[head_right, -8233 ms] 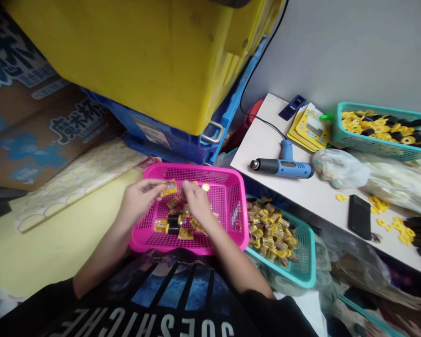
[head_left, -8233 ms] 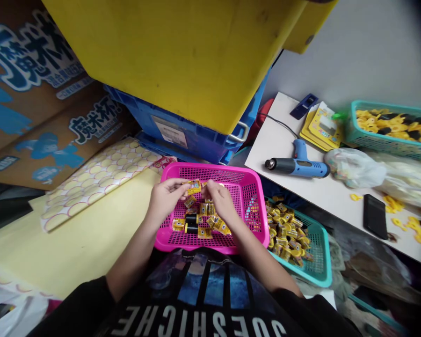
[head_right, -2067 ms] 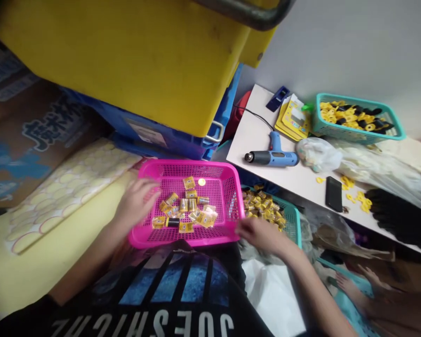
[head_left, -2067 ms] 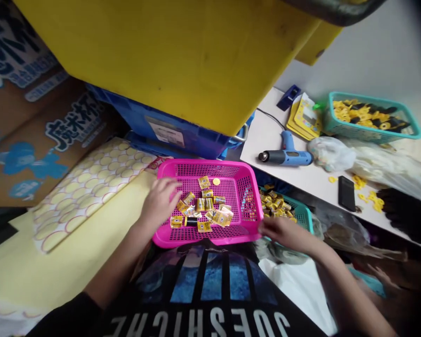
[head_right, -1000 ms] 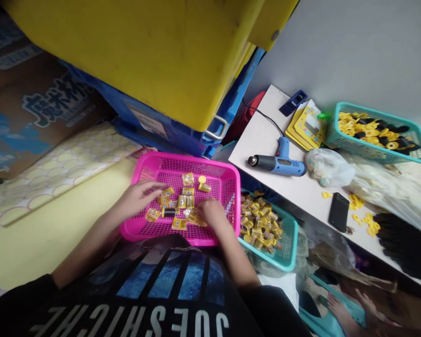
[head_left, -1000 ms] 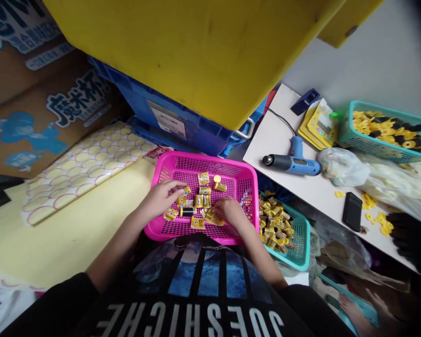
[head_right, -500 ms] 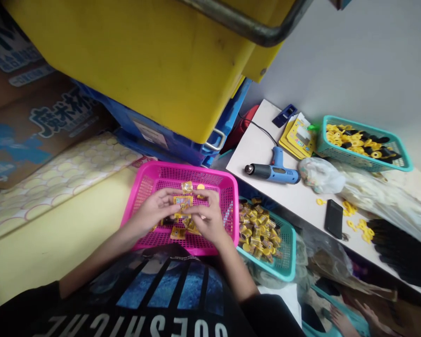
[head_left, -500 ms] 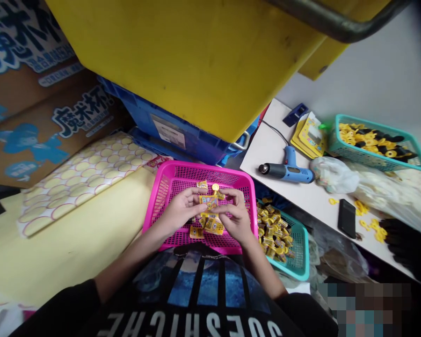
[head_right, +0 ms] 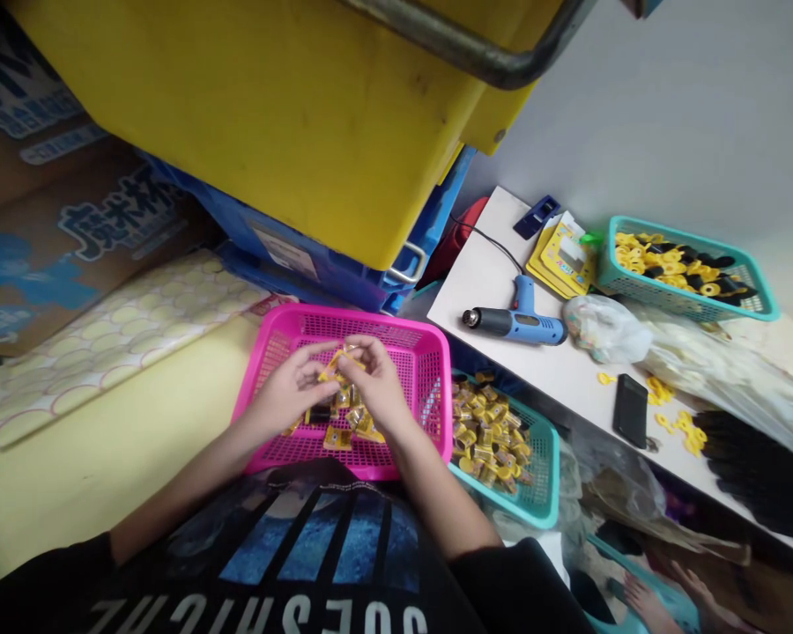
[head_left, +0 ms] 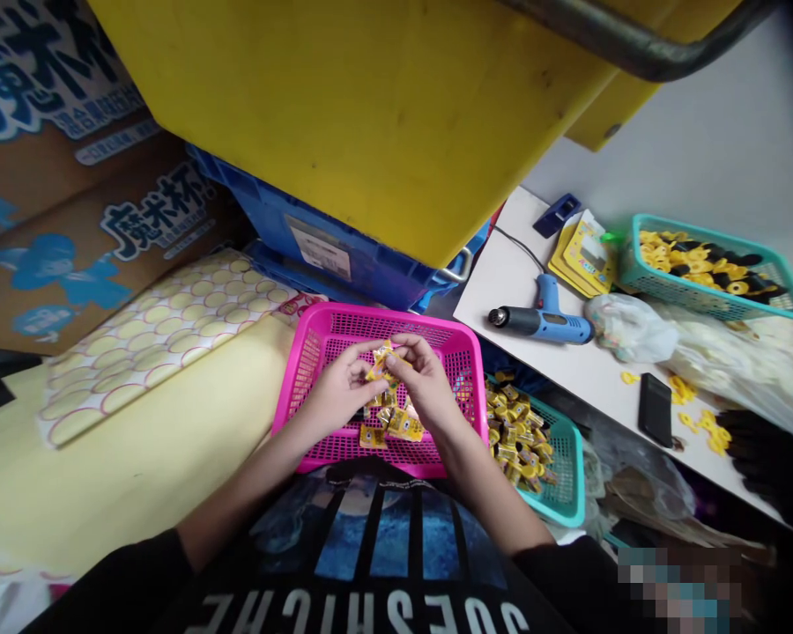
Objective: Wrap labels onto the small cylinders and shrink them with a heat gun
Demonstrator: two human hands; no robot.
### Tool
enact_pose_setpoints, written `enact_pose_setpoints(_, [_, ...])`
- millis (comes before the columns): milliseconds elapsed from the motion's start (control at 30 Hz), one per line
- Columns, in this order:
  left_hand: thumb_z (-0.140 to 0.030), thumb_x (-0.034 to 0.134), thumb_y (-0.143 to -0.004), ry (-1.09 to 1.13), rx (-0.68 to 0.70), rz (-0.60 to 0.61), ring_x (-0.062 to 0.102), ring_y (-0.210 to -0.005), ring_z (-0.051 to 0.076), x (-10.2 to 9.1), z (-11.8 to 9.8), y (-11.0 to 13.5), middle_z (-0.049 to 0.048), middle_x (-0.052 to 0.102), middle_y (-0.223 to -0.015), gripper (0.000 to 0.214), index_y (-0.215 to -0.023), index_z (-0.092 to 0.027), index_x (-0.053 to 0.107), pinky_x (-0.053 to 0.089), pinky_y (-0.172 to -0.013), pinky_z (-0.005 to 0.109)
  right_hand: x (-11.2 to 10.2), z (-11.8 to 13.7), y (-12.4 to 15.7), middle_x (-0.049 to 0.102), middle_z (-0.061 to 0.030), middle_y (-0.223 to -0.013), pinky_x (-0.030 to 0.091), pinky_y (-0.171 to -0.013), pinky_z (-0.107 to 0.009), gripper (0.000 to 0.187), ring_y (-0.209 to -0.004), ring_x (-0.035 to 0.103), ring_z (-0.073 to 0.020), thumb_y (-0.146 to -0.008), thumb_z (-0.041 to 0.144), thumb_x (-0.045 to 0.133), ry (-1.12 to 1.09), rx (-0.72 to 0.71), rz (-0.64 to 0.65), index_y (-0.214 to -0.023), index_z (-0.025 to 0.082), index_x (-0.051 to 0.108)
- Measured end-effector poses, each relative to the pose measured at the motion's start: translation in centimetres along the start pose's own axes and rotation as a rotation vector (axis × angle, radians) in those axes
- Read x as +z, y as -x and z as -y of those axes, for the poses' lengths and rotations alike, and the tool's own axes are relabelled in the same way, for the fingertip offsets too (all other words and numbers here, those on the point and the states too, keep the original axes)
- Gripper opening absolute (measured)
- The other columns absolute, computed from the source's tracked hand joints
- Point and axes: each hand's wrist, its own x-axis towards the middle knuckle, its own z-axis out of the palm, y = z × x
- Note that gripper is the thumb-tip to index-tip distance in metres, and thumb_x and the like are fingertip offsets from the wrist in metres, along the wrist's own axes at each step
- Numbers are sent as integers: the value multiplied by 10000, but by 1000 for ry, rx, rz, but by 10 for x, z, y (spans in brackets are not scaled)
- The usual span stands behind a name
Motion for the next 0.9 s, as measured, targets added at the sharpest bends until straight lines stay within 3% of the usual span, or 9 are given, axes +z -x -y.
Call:
enact_pose_setpoints(100, [-254,632,-756,-49,16,-36,567,-707,119,-11,-4,1,-25,566,-763,612,-1330,-185,433,465,-654,256,-2,-5,1,514,76,-673,414,-568,-196,277,-585,483,-56,-686,218,665,-70,45,-27,-922,227,521])
enact_pose_setpoints(233, [-269,623,-772,-135,25,56,569,-703,119,-25,-7,2,-32,564,-751,652,-1372,-187,382,466,-658,258,-2,-6,2,595,49,-762,440,-581,-223,357,-635,531,-80,-712,268,673,-22,131,159,-1026,241,506])
enact_pose_setpoints(333, [-296,634,-780,-79,8,62,604,-761,134,-24,-4,0,-23,584,-780,643,-1363,-181,387,486,-690,267,6,-6,-4,601,56,-713,437,-569,-222,428,-611,543,-83,-712,325,728,26,97,179,-1062,240,497])
enact_pose_setpoints(467, [-277,712,-724,84,-33,-39,645,-807,148,-17,2,-3,-5,636,-809,624,-1285,-173,458,521,-739,279,15,-11,-15,524,96,-618,447,-603,-225,444,-572,525,-78,-684,370,766,26,-4,53,-998,238,483])
enact_pose_setpoints(567, [-323,743,-710,171,-27,-202,657,-725,138,-21,6,-4,10,672,-819,459,-1097,-169,549,542,-711,284,14,-22,-19,566,47,-750,473,-711,-256,319,-701,560,-95,-809,433,637,207,-85,8,-1005,228,491])
enact_pose_setpoints(633, [-371,769,-686,155,-4,-308,658,-688,140,-29,7,-3,15,688,-810,381,-951,-161,593,554,-699,291,11,-35,-16,607,-14,-866,473,-788,-295,230,-808,570,-122,-914,421,477,607,-126,112,-971,203,523])
enact_pose_setpoints(733, [-414,782,-672,62,19,-397,683,-777,180,-40,7,-2,51,726,-849,356,-882,-144,680,560,-769,318,9,-58,-7,646,-81,-964,454,-889,-357,158,-942,575,-188,-859,278,576,1144,-161,463,-977,174,588])
enact_pose_setpoints(800, [-443,769,-688,38,7,-393,690,-890,222,-44,8,-1,87,742,-957,398,-942,-140,723,555,-841,354,12,-71,-2,648,-118,-1060,431,-959,-378,309,-1042,567,-225,-762,135,635,1235,-191,615,-1069,162,607])
enact_pose_setpoints(900, [-487,739,-721,49,-6,-359,680,-982,252,-48,12,2,104,733,-1053,464,-1040,-150,729,544,-889,380,12,-71,-2,625,-153,-1140,438,-968,-388,420,-1076,568,-238,-766,118,575,1251,-207,635,-1186,140,576])
